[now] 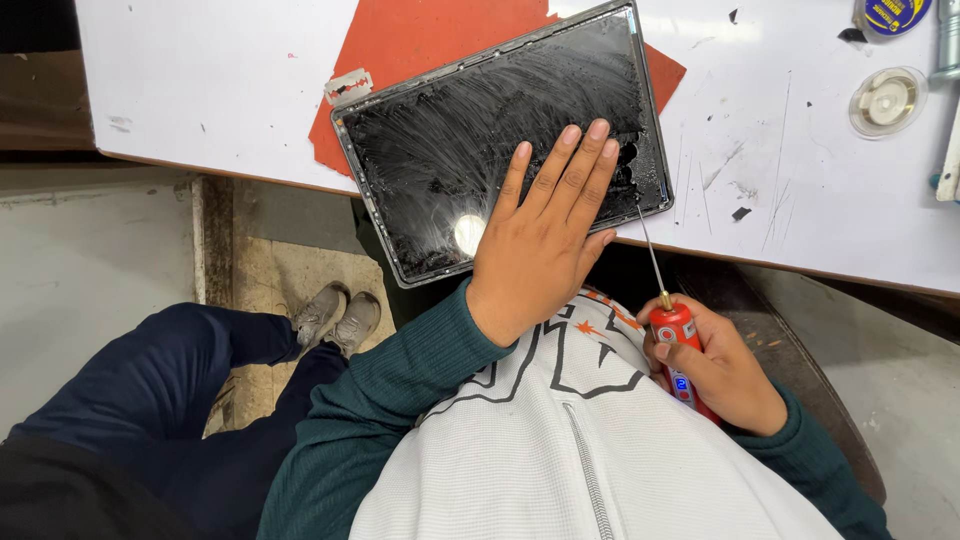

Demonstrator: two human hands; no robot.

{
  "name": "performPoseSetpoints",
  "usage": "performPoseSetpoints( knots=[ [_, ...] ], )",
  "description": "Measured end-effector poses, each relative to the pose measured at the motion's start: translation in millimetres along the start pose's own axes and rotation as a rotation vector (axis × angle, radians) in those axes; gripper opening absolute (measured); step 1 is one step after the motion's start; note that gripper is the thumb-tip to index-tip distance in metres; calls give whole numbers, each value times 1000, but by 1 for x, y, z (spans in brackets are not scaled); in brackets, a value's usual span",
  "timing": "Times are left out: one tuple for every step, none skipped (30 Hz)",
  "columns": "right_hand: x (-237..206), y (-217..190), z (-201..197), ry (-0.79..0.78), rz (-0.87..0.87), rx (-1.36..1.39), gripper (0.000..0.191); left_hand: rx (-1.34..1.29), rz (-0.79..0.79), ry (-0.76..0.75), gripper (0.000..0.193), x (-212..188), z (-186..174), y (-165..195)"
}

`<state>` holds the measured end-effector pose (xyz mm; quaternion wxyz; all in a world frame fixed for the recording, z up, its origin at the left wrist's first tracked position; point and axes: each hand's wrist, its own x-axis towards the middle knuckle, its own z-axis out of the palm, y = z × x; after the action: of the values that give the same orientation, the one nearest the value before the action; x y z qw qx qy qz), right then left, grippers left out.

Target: The person holds a tablet frame steady on the bench with one hand while using a red heated tool with a long thin probe to cut and separate the black screen glass along its edge, working around the perimeter and repositioning the tablet as adhesive is separated.

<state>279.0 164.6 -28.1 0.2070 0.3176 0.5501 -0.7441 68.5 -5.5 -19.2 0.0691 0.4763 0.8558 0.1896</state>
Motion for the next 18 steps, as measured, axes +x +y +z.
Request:
performPoseSetpoints(
  knots=[
    [0,0,0,4,1,0,28,1,2,0,75,0,0,0],
    [0,0,0,7,5,5,28,1,1,0,75,0,0,0],
    [0,0,0,10,9,10,29,2,1,0,76,0,0,0],
    [1,0,0,12,13,15,29,4,0,-1,76,0,-1,0],
    [1,0,1,8,6,15,29,1,-2,-3,76,0,-1,0],
    [2,1,1,5,0,17,28,-1,-2,-5,76,0,-1,0],
    [2,1,1,3,-7,18,28,-4,-2,-7,76,0,-1,1],
    [2,2,1,4,-5,27,28,-4,-1,-3,76,0,-1,1],
    [2,2,1,3,-3,36,28,-4,0,1,76,0,-1,1],
    [2,3,1,2,0,45,29,-2,0,4,76,0,-1,0],
    [3,3,1,5,-1,41,29,-5,-1,3,76,0,-1,0],
    [4,4,1,7,-2,38,29,-8,0,3,76,0,-1,0],
    [4,4,1,10,-2,36,29,-11,-1,2,76,0,-2,0],
    [4,5,1,11,-2,39,29,-4,-1,2,76,0,-2,0],
    [5,5,2,12,-3,43,28,2,0,1,76,0,-2,0],
    [5,6,2,14,-4,47,28,9,1,1,77,0,-3,1],
    [5,6,2,14,-6,50,28,5,0,1,77,0,-3,1],
    [5,6,2,13,-9,54,28,2,-2,1,77,0,-3,1]
  ],
)
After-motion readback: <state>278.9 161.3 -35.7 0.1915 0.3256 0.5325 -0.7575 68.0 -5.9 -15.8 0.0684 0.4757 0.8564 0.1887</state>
